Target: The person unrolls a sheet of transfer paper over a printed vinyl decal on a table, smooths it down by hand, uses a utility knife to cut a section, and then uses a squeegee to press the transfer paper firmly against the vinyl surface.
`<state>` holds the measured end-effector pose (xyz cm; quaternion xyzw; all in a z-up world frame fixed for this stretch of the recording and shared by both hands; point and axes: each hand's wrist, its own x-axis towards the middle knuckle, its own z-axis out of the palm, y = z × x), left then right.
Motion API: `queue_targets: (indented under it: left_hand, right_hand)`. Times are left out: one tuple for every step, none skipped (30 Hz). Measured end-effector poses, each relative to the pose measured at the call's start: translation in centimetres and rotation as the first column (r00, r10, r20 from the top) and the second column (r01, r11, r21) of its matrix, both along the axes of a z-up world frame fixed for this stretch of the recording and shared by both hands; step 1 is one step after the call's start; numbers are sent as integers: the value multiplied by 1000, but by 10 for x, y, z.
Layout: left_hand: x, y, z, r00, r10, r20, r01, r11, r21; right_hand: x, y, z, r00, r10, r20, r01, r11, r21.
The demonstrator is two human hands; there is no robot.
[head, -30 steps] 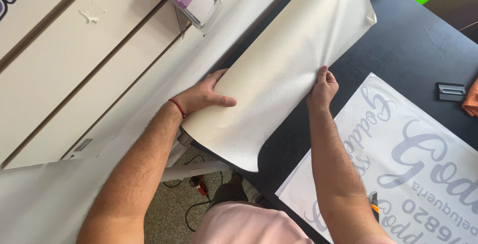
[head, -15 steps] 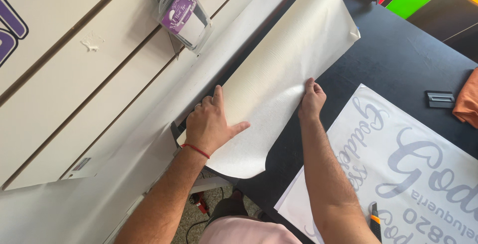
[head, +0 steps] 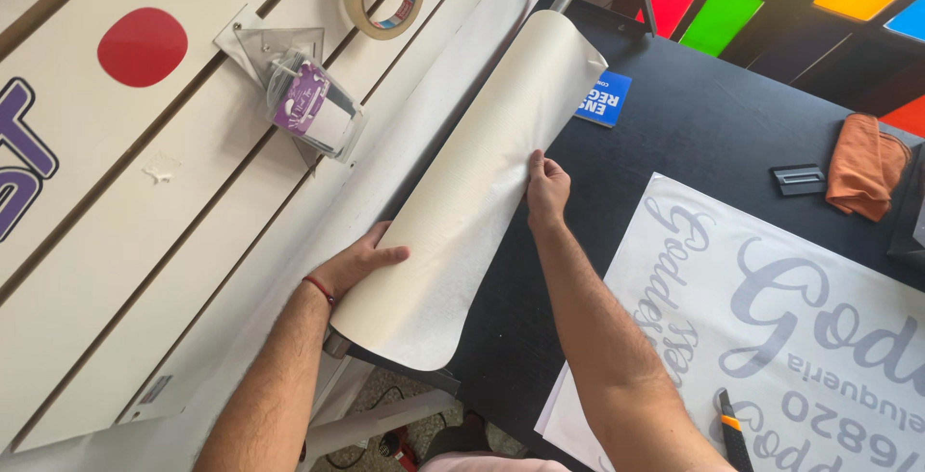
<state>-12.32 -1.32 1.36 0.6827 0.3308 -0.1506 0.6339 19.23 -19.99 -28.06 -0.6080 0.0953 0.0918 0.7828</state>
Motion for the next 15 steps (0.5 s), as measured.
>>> queue_targets:
  left_hand:
    - [1,0,2,1000,-10,0,10,1000,3]
    - [1,-1,4,999,31,25,-29,997,-69]
    - [0,-1,5,996,74,47,-67,988,-143]
    - [0,14,-10,997,69,47,-61,988,-143]
    - [-1,28,-25,996,-57,69,48,990,129]
    - [-2,43,-40,982,-183,56,147,908,393]
    - [-5,32,-31,981,-187,55,151,907,392]
    - [-8,23,-20,974,-225,10,178,796,579]
    - [-11,14,-9,966,-255,-41,202,646,737]
    - [-11,-3,-4,965,-257,-46,206,644,737]
    - [-12,-19,0,952,-273,-136,271,553,788]
    - [-12,-36,5,933,-279,-226,335,454,826]
    - [-9,-41,13,932,-279,-230,339,451,826]
    - [-5,-45,21,935,-260,-241,342,489,803]
    - [-1,-49,29,937,-241,-252,344,526,778]
  right_hand:
    - [2,4,4,1000,-10,0,10,1000,3]
    - [3,8,7,1000,6,5,-6,1000,-3]
    - [5,12,10,1000,23,10,-23,1000,-10]
    - [1,12,17,1000,17,10,-17,1000,-11]
    - [-2,11,23,1000,28,-8,-28,999,-15]
    - [-7,11,28,999,41,-28,-41,999,-19]
    - [-7,9,29,999,37,-30,-37,999,-19]
    - [-9,9,30,998,48,-32,-49,999,-16]
    - [-12,8,31,998,59,-35,-60,998,-13]
    - [-11,7,28,998,58,-39,-58,998,-11]
    - [-11,6,24,998,53,-35,-53,998,-17]
    - [-10,5,22,998,49,-30,-49,999,-21]
    - [-8,6,19,998,48,-33,-48,999,-18]
    - [-5,8,17,998,64,-13,-64,998,1]
    - [-2,10,15,997,79,8,-79,997,20]
